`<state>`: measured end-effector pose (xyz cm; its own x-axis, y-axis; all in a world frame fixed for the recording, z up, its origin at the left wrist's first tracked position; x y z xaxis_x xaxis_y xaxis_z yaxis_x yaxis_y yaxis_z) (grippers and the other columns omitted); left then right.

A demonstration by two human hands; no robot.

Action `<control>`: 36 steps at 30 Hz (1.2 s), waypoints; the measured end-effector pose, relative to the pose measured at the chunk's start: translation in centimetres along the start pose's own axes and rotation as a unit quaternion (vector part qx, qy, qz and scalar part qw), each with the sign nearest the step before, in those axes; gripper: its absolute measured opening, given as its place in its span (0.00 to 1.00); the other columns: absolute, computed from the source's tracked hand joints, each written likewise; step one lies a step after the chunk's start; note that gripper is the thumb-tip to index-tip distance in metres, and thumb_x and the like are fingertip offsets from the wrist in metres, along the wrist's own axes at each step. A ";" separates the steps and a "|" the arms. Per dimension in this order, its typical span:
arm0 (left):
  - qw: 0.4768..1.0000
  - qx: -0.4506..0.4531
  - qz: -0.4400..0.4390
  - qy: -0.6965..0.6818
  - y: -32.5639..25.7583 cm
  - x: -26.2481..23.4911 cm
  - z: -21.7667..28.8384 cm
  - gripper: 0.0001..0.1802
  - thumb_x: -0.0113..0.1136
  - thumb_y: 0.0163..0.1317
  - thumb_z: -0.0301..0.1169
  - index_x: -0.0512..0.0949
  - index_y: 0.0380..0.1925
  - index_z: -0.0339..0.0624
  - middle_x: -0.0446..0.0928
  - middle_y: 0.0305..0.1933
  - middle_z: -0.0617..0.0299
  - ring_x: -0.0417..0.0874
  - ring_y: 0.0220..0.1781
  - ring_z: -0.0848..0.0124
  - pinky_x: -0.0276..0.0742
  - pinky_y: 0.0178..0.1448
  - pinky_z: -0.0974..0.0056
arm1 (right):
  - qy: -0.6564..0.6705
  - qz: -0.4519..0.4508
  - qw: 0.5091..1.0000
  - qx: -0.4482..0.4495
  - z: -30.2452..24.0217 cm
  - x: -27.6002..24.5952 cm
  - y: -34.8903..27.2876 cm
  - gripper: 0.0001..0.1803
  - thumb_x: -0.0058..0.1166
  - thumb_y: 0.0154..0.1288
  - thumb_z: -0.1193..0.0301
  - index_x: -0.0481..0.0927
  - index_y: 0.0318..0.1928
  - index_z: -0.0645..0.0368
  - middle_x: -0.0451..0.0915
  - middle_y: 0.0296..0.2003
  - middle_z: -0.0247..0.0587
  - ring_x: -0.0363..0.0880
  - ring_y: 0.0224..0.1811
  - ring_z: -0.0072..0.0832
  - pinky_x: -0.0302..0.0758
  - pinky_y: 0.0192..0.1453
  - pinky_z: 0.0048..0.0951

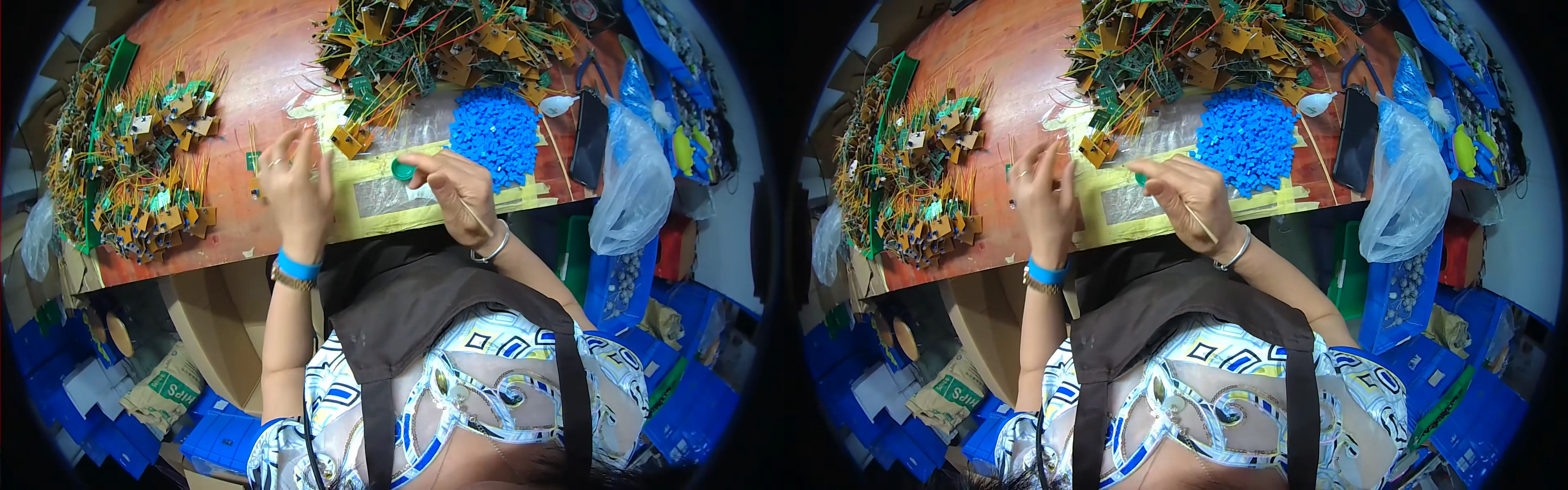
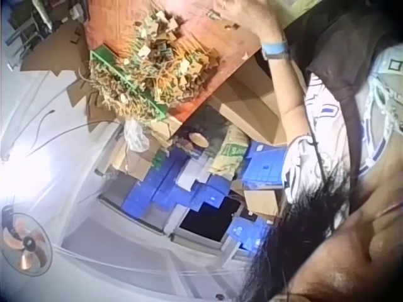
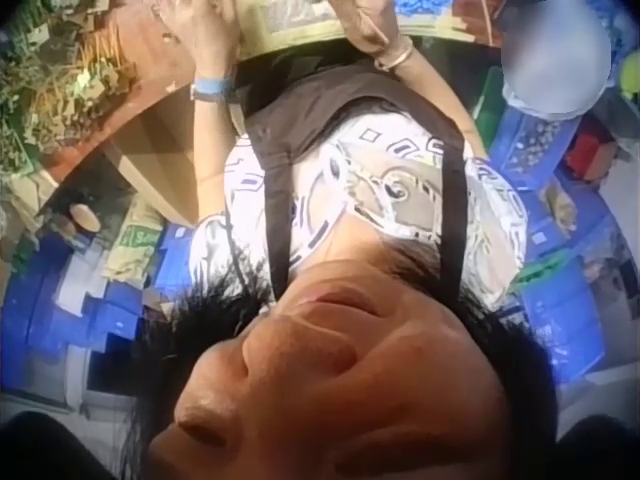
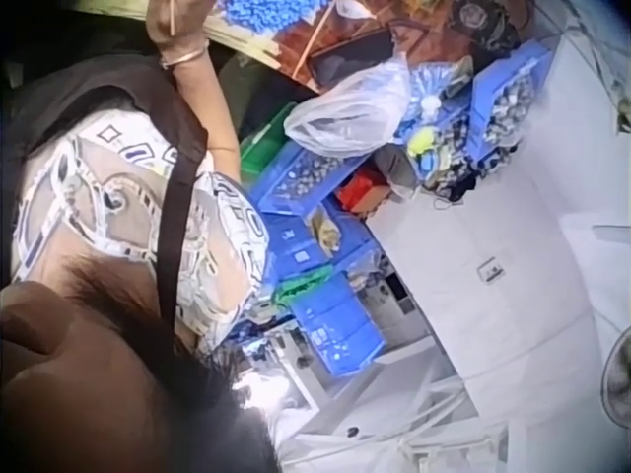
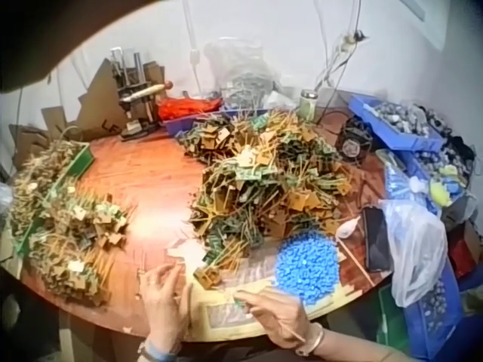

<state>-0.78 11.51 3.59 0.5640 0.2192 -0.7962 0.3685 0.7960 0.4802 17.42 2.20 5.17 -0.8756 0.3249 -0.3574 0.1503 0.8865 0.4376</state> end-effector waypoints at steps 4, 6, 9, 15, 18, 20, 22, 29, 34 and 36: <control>0.996 -0.048 -0.073 -0.021 0.7 3.7 -0.5 0.17 0.68 0.55 0.30 0.81 0.46 0.42 0.76 0.53 0.54 0.72 0.57 0.54 0.66 0.61 0.52 | 0.004 -0.045 0.999 0.008 1.2 0.9 -1.0 0.25 0.37 0.79 0.58 0.83 0.44 0.65 0.77 0.27 0.42 0.75 0.28 0.29 0.72 0.36 0.28; 0.995 -0.048 -0.066 -0.056 0.8 3.2 -0.3 0.17 0.69 0.53 0.29 0.80 0.45 0.41 0.76 0.53 0.54 0.71 0.58 0.53 0.65 0.61 0.52 | 0.012 -0.062 0.995 0.083 3.0 0.8 -1.6 0.23 0.38 0.79 0.60 0.82 0.41 0.65 0.78 0.28 0.42 0.76 0.29 0.28 0.72 0.35 0.27; 0.988 -0.071 -0.010 -0.138 -0.1 1.6 -0.1 0.13 0.66 0.56 0.23 0.80 0.43 0.38 0.80 0.44 0.53 0.80 0.46 0.59 0.75 0.48 0.59 | -0.002 -0.048 0.996 0.081 3.5 0.9 -2.0 0.20 0.42 0.78 0.63 0.82 0.37 0.66 0.80 0.28 0.43 0.79 0.29 0.29 0.73 0.35 0.27; 0.920 -0.125 0.098 -0.359 -1.7 -0.4 -1.2 0.15 0.58 0.65 0.17 0.80 0.51 0.31 0.84 0.35 0.56 0.85 0.29 0.74 0.81 0.34 0.71 | -0.020 -0.047 0.997 0.064 3.6 0.9 -2.1 0.20 0.43 0.77 0.65 0.82 0.36 0.67 0.81 0.28 0.45 0.79 0.29 0.31 0.74 0.35 0.27; 0.886 -0.173 0.059 -0.426 -2.8 0.6 -1.1 0.13 0.55 0.68 0.20 0.79 0.51 0.27 0.83 0.35 0.56 0.85 0.32 0.73 0.83 0.34 0.69 | 0.055 -0.024 0.996 0.064 2.2 0.1 -1.8 0.24 0.39 0.79 0.60 0.81 0.37 0.67 0.81 0.29 0.44 0.78 0.29 0.28 0.73 0.34 0.25; 0.852 -0.216 0.048 -0.475 -3.2 1.3 -0.4 0.12 0.56 0.68 0.19 0.80 0.49 0.27 0.82 0.30 0.57 0.84 0.26 0.73 0.82 0.31 0.70 | 0.122 -0.013 0.991 0.061 0.8 -0.3 -1.3 0.27 0.36 0.79 0.57 0.81 0.38 0.67 0.81 0.30 0.43 0.78 0.29 0.26 0.72 0.34 0.24; 0.811 -0.260 0.004 -0.523 -3.7 2.8 0.1 0.12 0.56 0.68 0.21 0.79 0.49 0.26 0.82 0.28 0.56 0.83 0.25 0.73 0.82 0.30 0.71 | 0.162 -0.025 0.986 0.042 -0.6 0.0 -0.6 0.31 0.32 0.79 0.52 0.81 0.39 0.67 0.81 0.32 0.42 0.77 0.29 0.23 0.70 0.32 0.22; 0.704 -0.314 -0.099 -0.630 -4.4 5.3 2.5 0.20 0.58 0.67 0.23 0.73 0.58 0.27 0.81 0.38 0.56 0.84 0.34 0.71 0.85 0.43 0.68 | 0.203 -0.011 0.976 0.073 0.3 1.0 -0.4 0.25 0.40 0.78 0.56 0.80 0.38 0.67 0.81 0.31 0.41 0.78 0.29 0.24 0.75 0.35 0.24; 0.679 -0.317 -0.111 -0.653 -4.5 5.1 2.9 0.23 0.59 0.65 0.20 0.71 0.61 0.29 0.81 0.40 0.56 0.86 0.38 0.69 0.83 0.46 0.69 | 0.199 -0.030 0.973 0.111 0.7 1.5 -0.7 0.32 0.37 0.77 0.49 0.81 0.40 0.68 0.81 0.34 0.39 0.76 0.33 0.20 0.71 0.35 0.20; 0.673 -0.325 -0.111 -0.655 -4.7 5.2 2.9 0.24 0.59 0.65 0.20 0.71 0.61 0.29 0.81 0.40 0.55 0.86 0.38 0.69 0.83 0.47 0.68 | 0.200 -0.021 0.973 0.113 0.8 1.5 -0.7 0.31 0.37 0.78 0.50 0.81 0.40 0.68 0.81 0.33 0.39 0.76 0.32 0.21 0.72 0.35 0.20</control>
<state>2.53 7.29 -1.70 0.8731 -0.2924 0.3900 0.3897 0.8993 -0.1983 16.41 2.31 3.63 -0.9851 0.1721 -0.0010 0.1676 0.9608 0.2208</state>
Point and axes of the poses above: each hand's wrist, its own y-axis towards the middle knuckle, its own x-axis out of the palm, z = x × y, the point moved 10 cm from there along y, towards the middle knuckle
